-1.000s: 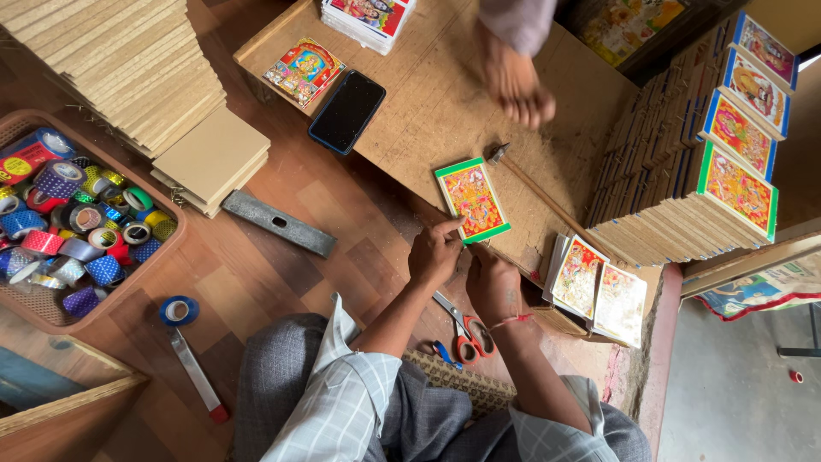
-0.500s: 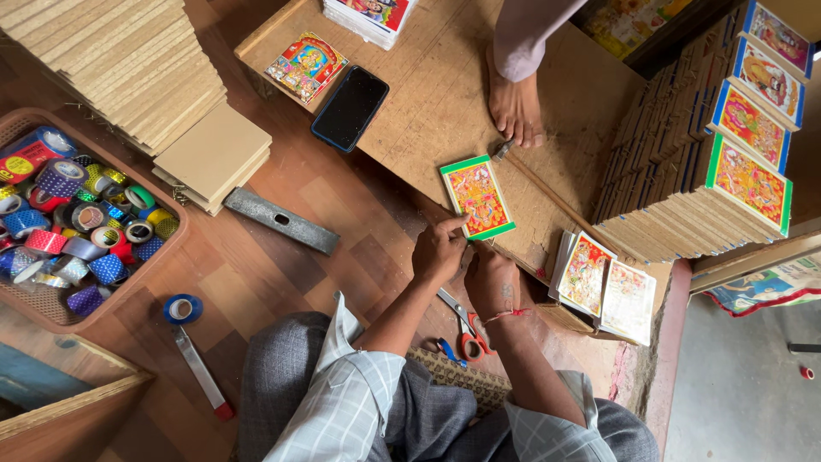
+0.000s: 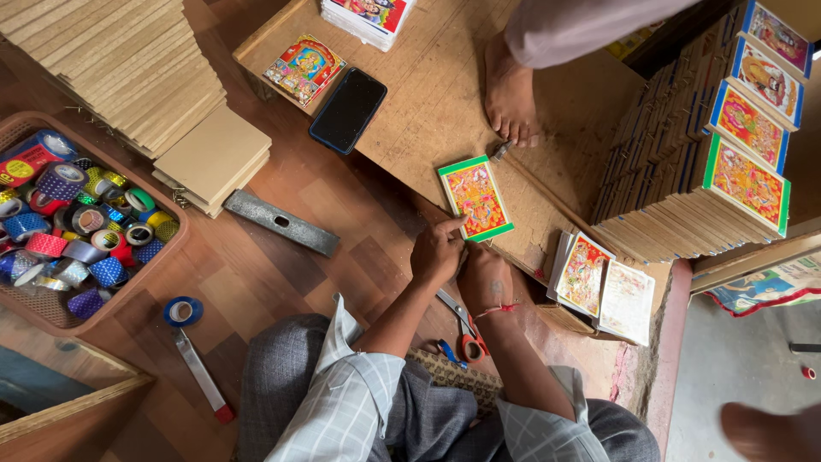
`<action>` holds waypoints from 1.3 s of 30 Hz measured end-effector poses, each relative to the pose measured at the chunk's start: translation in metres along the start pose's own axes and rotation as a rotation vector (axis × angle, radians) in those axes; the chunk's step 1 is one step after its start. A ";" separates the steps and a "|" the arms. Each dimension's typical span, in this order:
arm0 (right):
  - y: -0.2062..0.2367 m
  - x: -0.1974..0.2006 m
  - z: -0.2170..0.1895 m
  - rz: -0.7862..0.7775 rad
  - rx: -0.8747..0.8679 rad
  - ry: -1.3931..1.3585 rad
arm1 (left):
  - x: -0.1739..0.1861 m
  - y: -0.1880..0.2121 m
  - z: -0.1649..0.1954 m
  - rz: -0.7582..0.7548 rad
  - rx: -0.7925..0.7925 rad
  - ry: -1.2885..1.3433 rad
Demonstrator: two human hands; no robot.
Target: The person sits at a low workbench and applies narrow colored tape borders around the edges of small printed religious poster cards, pressing the tape down by hand and trimming it with scissors. They take new tape rolls from a basket, finish one card, and place it with a stack of completed cards.
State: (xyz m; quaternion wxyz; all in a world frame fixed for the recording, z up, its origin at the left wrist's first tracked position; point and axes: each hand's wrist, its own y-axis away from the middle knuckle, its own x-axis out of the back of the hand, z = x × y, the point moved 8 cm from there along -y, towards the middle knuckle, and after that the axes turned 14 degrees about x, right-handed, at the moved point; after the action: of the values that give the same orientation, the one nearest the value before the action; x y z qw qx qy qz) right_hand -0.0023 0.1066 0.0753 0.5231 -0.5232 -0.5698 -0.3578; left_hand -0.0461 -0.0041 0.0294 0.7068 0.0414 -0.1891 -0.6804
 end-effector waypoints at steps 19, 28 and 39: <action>-0.022 0.049 0.016 0.379 0.172 -0.118 | 0.001 -0.010 0.002 -0.046 -0.018 -0.084; -0.025 0.030 0.035 0.338 0.060 -0.182 | 0.002 -0.025 -0.007 0.157 -0.083 0.116; 0.003 0.115 0.036 0.432 0.118 -0.236 | 0.041 -0.018 -0.013 0.213 0.284 0.734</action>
State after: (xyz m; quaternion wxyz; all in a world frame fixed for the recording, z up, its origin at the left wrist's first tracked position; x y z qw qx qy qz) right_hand 0.0037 0.1668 0.1790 0.5468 -0.6395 -0.5219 -0.1403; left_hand -0.0589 -0.0483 0.0206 0.7811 0.3588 -0.0193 -0.5106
